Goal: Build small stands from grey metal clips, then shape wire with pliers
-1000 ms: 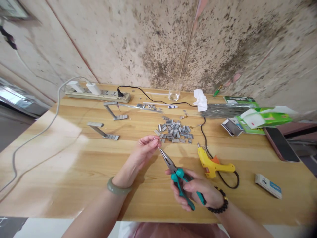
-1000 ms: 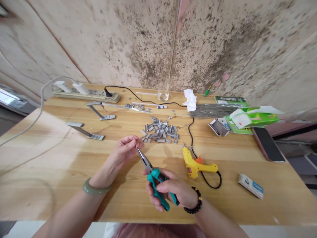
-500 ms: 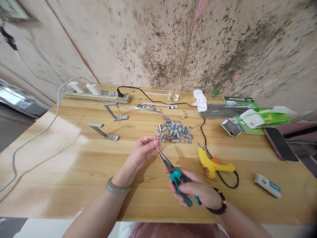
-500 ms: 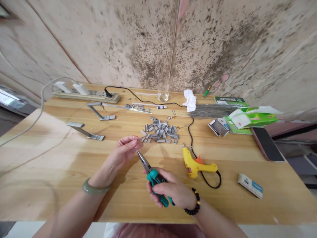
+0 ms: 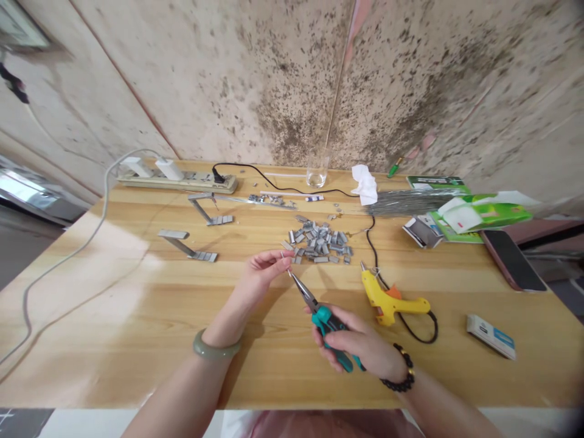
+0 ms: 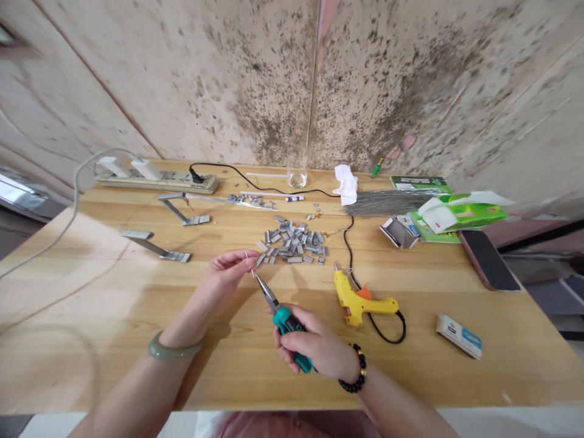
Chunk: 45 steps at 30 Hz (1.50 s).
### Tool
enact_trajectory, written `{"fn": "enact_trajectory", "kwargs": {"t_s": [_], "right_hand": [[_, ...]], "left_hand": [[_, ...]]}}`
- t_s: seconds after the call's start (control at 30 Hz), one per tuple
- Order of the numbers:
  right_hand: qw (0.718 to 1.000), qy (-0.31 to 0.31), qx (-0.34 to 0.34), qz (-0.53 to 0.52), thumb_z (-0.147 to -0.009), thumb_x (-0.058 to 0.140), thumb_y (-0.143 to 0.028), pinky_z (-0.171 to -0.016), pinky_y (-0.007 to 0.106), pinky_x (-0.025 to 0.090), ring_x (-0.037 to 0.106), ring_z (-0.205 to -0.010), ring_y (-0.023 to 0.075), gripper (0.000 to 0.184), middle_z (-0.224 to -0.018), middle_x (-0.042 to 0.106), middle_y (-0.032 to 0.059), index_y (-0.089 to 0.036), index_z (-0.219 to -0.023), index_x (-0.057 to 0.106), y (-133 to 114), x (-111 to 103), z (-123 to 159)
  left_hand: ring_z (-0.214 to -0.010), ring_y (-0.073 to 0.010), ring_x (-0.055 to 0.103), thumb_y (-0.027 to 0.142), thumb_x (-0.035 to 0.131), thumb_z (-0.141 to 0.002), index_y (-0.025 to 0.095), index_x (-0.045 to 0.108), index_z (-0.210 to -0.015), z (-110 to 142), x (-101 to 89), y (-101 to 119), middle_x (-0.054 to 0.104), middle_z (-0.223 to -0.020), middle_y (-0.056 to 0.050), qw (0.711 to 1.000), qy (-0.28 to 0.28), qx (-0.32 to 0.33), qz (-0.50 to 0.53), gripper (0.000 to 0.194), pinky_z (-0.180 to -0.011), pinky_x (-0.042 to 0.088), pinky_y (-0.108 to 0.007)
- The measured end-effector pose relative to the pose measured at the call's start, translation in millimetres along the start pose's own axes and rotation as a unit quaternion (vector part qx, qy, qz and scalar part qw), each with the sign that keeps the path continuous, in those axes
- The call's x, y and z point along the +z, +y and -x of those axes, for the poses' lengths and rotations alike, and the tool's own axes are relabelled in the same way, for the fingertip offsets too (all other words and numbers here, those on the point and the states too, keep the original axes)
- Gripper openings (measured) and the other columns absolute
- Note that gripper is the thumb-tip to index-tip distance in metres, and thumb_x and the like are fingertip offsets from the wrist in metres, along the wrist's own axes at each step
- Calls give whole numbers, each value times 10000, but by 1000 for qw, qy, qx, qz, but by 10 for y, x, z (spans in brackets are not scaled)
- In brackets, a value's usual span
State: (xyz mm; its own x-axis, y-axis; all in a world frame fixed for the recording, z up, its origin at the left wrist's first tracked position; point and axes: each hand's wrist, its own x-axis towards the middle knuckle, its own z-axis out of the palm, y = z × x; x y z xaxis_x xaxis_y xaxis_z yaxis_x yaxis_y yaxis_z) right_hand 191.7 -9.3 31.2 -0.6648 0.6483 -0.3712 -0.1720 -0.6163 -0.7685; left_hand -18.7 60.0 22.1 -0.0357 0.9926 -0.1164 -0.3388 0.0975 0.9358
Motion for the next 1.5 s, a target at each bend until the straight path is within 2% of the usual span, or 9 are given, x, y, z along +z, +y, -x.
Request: {"fn": "enact_trajectory", "kwargs": {"t_s": [0.27,0.53,0.67,0.77,0.9,1.03,1.3,1.5], "right_hand": [[1000,13,-2,13,-731,649,-276,-433,185,397,486,-524,69,395,-802,545,3,-176,-1097,540,5,13,-13],[999,5,-32,-12,-741,645,-253,-445,196,392,495,-547,77,434,-819,539,11,-186,-1153,523,5,-38,-1],[999,15,-37,-29,-746,636,-239,-438,195,388,498,-551,80,443,-816,539,11,-189,-1169,514,6,-61,-16],[999,-9,-43,-31,-747,643,-252,-457,208,408,521,-577,92,447,-845,552,21,-185,-1168,512,17,-57,-15],[997,-46,-52,-15,-770,639,-265,-530,246,448,564,-646,117,432,-899,571,47,-175,-1173,513,35,-49,-4],[998,-48,-49,6,-783,634,-268,-558,254,454,571,-655,117,410,-895,565,43,-172,-1165,519,40,-51,-10],[999,-36,-39,9,-787,642,-284,-507,212,420,527,-620,93,422,-882,551,30,-185,-1176,510,47,-51,0],[999,-32,-35,18,-779,644,-282,-491,204,397,509,-599,85,433,-862,540,26,-177,-1178,512,28,-47,-7]], "left_hand": [[-653,-131,633,260,813,-614,188,768,-808,-31,-50,-10,753,-825,-51,999,-18,11,-44,212,-671,510,-253],[-713,-148,633,291,789,-651,189,770,-851,-19,-24,-17,742,-812,-46,989,-31,53,-136,225,-669,496,-247],[-672,-123,620,283,795,-652,196,765,-824,-32,-9,-35,734,-771,-34,997,-5,51,-63,194,-687,496,-240],[-618,-94,592,273,817,-623,195,762,-798,-63,-18,-25,715,-702,-17,999,22,43,13,199,-661,482,-213],[-590,-83,568,270,841,-582,184,762,-786,-78,-17,-26,678,-626,-5,998,2,25,64,235,-621,461,-196],[-590,-80,564,271,832,-602,187,761,-800,-56,-3,-43,668,-612,0,997,-20,19,72,226,-628,454,-201],[-612,-107,589,262,826,-612,186,760,-795,-21,-10,-56,694,-674,-18,998,-40,6,50,209,-656,476,-240],[-614,-98,581,270,821,-621,193,759,-804,-26,-10,-53,681,-651,-9,998,-40,9,54,208,-650,474,-224]]}}
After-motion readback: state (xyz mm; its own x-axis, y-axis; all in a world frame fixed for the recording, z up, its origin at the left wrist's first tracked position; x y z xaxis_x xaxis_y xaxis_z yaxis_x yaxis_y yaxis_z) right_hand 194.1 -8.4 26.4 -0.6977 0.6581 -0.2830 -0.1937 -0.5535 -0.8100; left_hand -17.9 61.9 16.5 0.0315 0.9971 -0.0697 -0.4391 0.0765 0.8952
